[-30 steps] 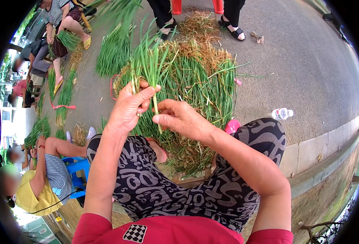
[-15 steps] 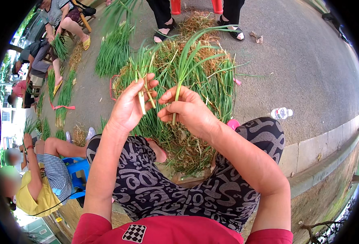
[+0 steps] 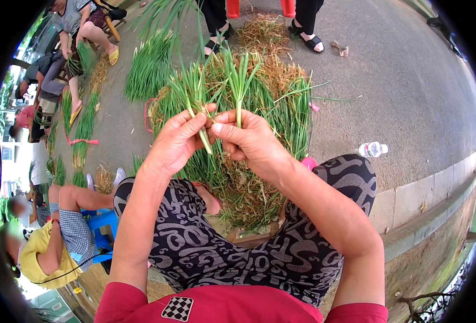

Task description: The person cleans green onions by hand, peeling away withered outer layers and removing soil and debris while sitting among a group of other people doing the same.

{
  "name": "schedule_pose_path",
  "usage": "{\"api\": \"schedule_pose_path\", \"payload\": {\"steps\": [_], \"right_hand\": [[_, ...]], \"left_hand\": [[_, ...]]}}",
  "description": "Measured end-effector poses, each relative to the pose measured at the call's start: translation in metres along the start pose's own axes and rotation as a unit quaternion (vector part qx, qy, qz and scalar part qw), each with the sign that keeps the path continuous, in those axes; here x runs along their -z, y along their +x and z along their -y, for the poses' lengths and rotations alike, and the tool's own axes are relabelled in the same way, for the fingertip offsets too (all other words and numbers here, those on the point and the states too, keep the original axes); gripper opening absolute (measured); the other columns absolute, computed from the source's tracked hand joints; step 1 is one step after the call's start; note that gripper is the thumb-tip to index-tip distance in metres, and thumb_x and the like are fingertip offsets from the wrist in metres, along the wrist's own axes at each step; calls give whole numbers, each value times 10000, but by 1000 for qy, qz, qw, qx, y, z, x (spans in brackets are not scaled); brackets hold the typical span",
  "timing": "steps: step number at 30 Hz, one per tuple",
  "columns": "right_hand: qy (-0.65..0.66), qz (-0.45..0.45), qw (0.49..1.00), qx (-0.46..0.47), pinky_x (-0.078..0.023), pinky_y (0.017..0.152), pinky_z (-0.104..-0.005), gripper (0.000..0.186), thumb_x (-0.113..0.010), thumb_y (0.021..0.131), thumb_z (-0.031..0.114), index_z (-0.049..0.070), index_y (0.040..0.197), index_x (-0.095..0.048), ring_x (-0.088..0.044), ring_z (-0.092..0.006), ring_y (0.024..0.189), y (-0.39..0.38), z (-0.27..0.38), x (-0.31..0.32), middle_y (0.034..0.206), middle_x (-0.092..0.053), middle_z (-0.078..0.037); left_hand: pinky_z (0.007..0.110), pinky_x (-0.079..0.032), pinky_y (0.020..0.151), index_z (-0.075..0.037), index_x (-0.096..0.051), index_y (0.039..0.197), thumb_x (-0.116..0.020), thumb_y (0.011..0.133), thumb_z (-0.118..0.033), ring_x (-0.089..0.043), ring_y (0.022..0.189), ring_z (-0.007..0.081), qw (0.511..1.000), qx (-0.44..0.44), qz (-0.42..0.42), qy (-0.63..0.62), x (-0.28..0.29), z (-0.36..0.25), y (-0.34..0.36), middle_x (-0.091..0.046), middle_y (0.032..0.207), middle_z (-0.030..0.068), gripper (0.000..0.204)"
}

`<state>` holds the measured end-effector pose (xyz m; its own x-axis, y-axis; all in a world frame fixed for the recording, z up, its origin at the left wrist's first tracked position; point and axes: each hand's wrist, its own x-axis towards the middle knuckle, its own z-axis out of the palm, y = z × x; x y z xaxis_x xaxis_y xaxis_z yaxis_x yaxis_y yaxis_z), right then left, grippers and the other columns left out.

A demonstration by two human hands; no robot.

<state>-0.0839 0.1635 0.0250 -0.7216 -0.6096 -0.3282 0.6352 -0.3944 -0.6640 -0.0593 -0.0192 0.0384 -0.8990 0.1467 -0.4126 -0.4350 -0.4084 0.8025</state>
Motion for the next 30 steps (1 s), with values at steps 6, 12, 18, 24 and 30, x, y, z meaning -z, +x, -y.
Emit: {"api": "schedule_pose_path", "payload": {"steps": [6,12,18,24,30], "right_hand": [[42,0,999,24,-286,414,-185,169,-678,840,116,77,950,-555,-443,-44,516,0,12,7,763,-582,-15],[70,-19,995,60,-289,430,-184,147,-662,855,135,106,969,-573,-426,-54,544,-3,26,17,768,-534,-1],[116,-25,987,113,-315,445,-184,163,-667,850,123,96,975,-566,-458,-63,566,-7,40,25,814,-572,-24],[130,-38,981,138,-322,460,-187,176,-654,860,122,104,1007,-559,-451,-67,587,-9,46,29,843,-575,-30],[110,-35,986,120,-317,456,-186,182,-656,857,112,101,1002,-547,-445,-68,574,-7,35,22,834,-570,-29]], "left_hand": [[261,-559,658,-14,-567,1061,-606,894,-276,-617,738,137,979,27,27,-198,28,-11,5,-607,835,41,313],[325,-565,720,7,-551,998,-643,857,-181,-603,767,181,923,-60,-78,-373,66,-32,7,-596,813,78,252],[389,-534,813,63,-521,942,-498,942,-128,-580,829,252,859,-238,-180,-415,125,-47,-2,-573,875,142,192],[288,-379,550,-13,-504,894,-415,976,-180,-448,625,141,857,-263,-221,-384,143,-68,-20,-556,807,80,206],[217,-338,467,-63,-517,893,-536,933,-198,-426,578,82,905,-221,-122,-342,93,-46,-13,-575,796,27,142]]}}
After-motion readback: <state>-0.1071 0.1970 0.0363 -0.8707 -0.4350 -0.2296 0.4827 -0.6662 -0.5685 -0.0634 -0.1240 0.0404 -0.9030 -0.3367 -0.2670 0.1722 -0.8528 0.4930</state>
